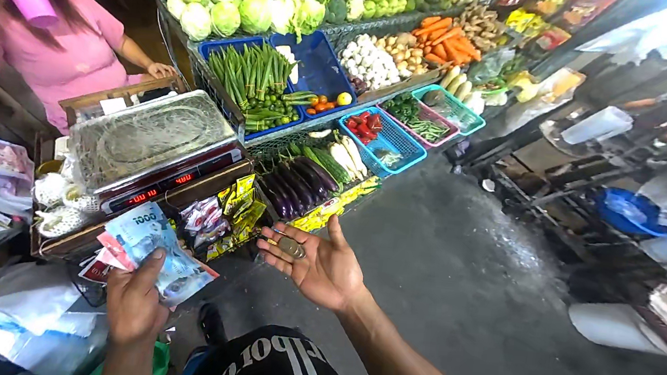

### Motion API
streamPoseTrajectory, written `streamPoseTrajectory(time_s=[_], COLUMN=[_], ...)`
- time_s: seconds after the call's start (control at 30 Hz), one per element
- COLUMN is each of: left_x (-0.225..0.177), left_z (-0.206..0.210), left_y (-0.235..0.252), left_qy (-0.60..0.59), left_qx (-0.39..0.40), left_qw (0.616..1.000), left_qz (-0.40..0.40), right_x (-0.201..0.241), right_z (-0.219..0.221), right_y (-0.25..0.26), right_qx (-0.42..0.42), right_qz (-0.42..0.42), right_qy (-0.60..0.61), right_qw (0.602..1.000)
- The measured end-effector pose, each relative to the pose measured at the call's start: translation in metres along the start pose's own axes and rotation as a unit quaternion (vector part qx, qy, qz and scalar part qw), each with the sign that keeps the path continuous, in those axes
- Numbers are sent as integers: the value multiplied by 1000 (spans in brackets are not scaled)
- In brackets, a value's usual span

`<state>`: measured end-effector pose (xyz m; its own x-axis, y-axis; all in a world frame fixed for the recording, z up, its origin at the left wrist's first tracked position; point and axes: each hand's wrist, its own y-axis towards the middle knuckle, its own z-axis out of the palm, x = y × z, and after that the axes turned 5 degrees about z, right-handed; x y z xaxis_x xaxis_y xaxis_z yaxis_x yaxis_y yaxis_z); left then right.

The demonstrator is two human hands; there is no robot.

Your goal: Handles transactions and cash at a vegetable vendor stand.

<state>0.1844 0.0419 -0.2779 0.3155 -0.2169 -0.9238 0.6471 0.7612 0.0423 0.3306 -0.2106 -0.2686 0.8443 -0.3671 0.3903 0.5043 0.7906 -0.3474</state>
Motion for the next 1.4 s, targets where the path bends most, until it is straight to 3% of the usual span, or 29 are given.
streamPoseTrajectory(time_s=[0.43, 0.53, 0.73, 0.93, 1.03, 1.1, 1.17, 1.23, 1.33, 1.4], left_x=[27, 26, 33, 84, 122, 143, 164, 189, 239, 275], left_z=[28, 56, 122, 181, 233, 278, 326, 380, 458, 506], left_y=[2, -2, -38, -97, -140, -168, -194, -225, -281, -326], left_qy=[18, 22, 49, 27, 28, 38, 52, 83, 132, 149], left_qx=[52, 46, 50, 65, 102, 173, 257, 345, 472, 531], left_qw=[998, 998, 997, 997, 989, 972, 943, 900, 814, 756], left_qz=[-35, -33, -31, -33, -104, -157, -204, -254, -312, -353], right_x=[17, 27, 55, 108, 136, 154, 167, 174, 175, 170], right_z=[-13, -16, -19, -95, -143, -177, -216, -253, -311, -345], right_y=[-9, -17, -50, -136, -196, -239, -282, -327, -387, -425], right_qx=[124, 164, 121, 155, 134, 128, 72, -97, -352, -450], right_qz=[-46, -78, -67, -109, -174, -222, -267, -306, -332, -314], right_qy=[74, 48, 9, 52, 63, 78, 49, -4, -72, -143], right_qw=[988, 982, 990, 981, 974, 963, 960, 947, 872, 824])
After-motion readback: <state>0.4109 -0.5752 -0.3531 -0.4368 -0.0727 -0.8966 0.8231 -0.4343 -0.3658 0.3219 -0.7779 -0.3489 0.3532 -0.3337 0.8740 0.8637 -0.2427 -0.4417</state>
